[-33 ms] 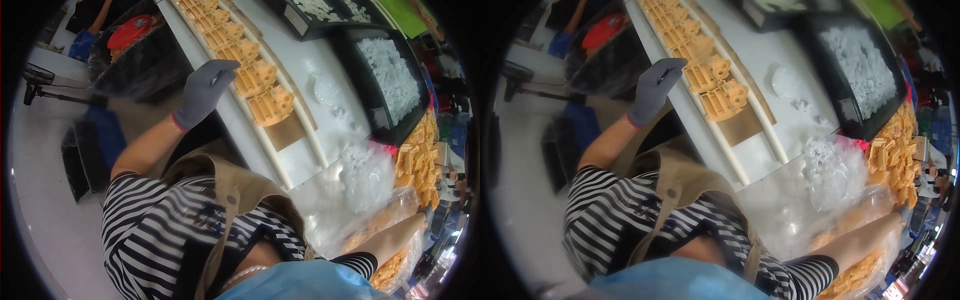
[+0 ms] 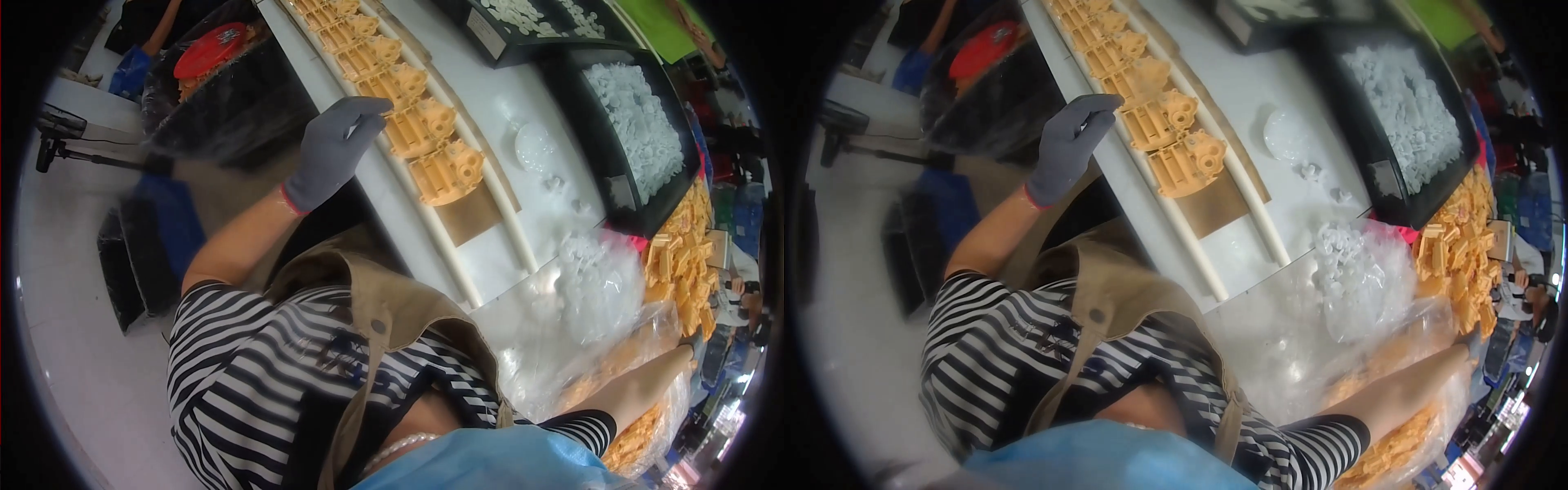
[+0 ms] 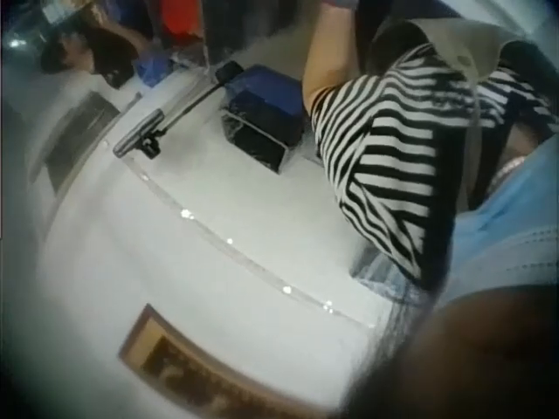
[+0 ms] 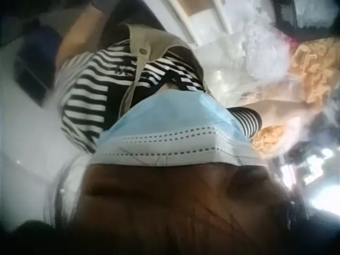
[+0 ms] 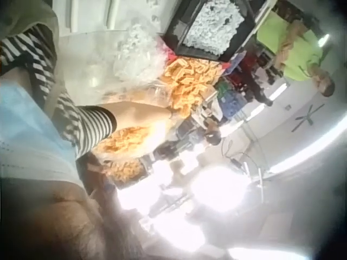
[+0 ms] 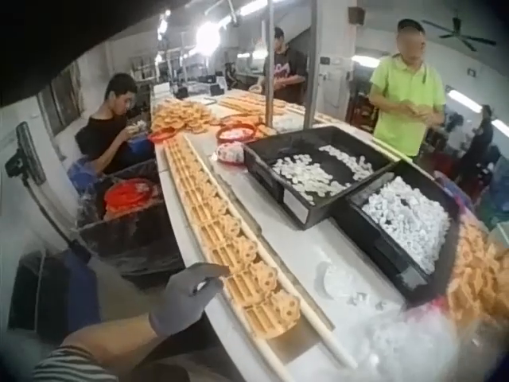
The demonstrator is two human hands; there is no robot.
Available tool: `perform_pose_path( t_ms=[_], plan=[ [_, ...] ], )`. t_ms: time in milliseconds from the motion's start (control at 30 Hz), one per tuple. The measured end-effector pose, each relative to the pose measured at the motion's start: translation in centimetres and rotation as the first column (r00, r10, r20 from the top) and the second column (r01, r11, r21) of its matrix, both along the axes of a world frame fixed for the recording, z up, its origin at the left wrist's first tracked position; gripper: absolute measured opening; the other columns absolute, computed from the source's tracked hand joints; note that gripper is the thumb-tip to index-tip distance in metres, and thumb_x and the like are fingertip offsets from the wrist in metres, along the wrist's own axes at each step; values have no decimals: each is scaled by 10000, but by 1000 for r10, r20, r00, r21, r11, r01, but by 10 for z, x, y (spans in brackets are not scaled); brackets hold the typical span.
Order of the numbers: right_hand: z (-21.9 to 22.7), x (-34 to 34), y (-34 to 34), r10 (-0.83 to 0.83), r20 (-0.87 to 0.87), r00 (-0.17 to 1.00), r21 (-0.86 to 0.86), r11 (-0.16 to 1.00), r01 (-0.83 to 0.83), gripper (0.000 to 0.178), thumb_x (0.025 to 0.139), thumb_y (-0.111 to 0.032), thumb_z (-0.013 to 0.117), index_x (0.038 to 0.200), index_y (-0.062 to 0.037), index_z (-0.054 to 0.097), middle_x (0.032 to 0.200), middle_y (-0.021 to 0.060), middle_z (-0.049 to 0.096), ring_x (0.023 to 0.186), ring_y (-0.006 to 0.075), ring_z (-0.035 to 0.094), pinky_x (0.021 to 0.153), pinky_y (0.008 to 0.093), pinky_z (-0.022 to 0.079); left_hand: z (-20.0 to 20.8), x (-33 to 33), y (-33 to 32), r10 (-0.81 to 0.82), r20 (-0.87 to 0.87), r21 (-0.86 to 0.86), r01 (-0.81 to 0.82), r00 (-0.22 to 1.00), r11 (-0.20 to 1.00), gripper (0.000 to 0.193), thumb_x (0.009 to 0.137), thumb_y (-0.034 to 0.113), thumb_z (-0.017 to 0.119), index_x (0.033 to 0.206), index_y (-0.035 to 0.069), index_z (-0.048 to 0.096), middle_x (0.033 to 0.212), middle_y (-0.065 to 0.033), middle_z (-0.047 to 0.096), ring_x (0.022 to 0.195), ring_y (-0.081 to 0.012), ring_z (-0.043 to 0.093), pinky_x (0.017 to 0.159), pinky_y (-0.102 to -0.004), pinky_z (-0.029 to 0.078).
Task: The person assembles shell-shaped toy components by hand, inserting smaller white parts into them.
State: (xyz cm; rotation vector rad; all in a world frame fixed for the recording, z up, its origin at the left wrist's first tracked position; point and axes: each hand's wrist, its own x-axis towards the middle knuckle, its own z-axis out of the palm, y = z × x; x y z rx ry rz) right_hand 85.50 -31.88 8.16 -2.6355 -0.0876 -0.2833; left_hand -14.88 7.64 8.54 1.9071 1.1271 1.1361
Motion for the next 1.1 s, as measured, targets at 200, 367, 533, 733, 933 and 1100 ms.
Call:
perform_pose_path(
  t_ms=[200, 367, 533, 733, 933, 1100],
  plan=[
    [20, -125, 68, -62, 39, 997, 296, 954, 48, 525, 861, -423, 704, 1157, 9, 669, 1074, 130, 670, 878, 231, 598, 791, 366, 517, 0, -38, 25, 33, -114, 230, -6, 993, 973, 233, 913, 64, 624, 1137, 9, 656, 1071, -118, 670, 937, -184, 647, 835, -282, 501],
    [88, -403, 197, 503, 463, 730, 545, 488, -682, 329, 886, -175, 711, 1130, 41, 662, 1037, 65, 622, 882, 122, 553, 789, 249, 458, -19, -77, 133, 158, -234, 453, -37, 959, 891, 279, 901, 147, 637, 1150, 23, 639, 1152, -182, 633, 1125, -326, 582, 951, -354, 472],
    [47, -708, 268, 902, 279, 330, -78, 363, -928, 568, 889, -218, 695, 1403, -111, 481, 1491, 175, 385, 1382, 325, 374, 1119, 421, 352, -31, -87, 253, 467, -527, 456, -227, 710, 860, 758, 872, 635, 532, 1358, 53, 511, 1423, -204, 447, 1339, -395, 379, 1110, -546, 260],
    [11, -853, 314, 971, 157, 179, -183, 207, -961, 690, 788, -334, 770, 1393, -159, 488, 1500, 184, 360, 1375, 462, 312, 1115, 556, 297, -32, -84, 331, 392, -655, 344, -208, 646, 916, 918, 852, 765, 402, 1484, 102, 352, 1574, -174, 240, 1465, -401, 171, 1140, -637, 94],
    [-1, -860, 330, 965, 22, 260, -405, 246, -880, 658, 842, -429, 694, 1409, -181, 469, 1464, 183, 405, 1352, 464, 340, 1131, 565, 243, -43, -66, 351, 287, -762, 233, -168, 580, 958, 1003, 808, 835, 358, 1508, 117, 322, 1595, -160, 200, 1468, -418, 144, 1120, -672, 105],
    [-16, -826, 300, 986, 91, 142, -315, 164, -935, 582, 808, -458, 690, 1298, -180, 545, 1281, 96, 536, 1156, 370, 476, 1034, 510, 330, -105, -70, 373, 103, -750, 76, -69, 654, 995, 1122, 737, 907, 319, 1537, 123, 258, 1613, -116, 183, 1452, -483, 122, 1094, -708, 42]
  ],
)
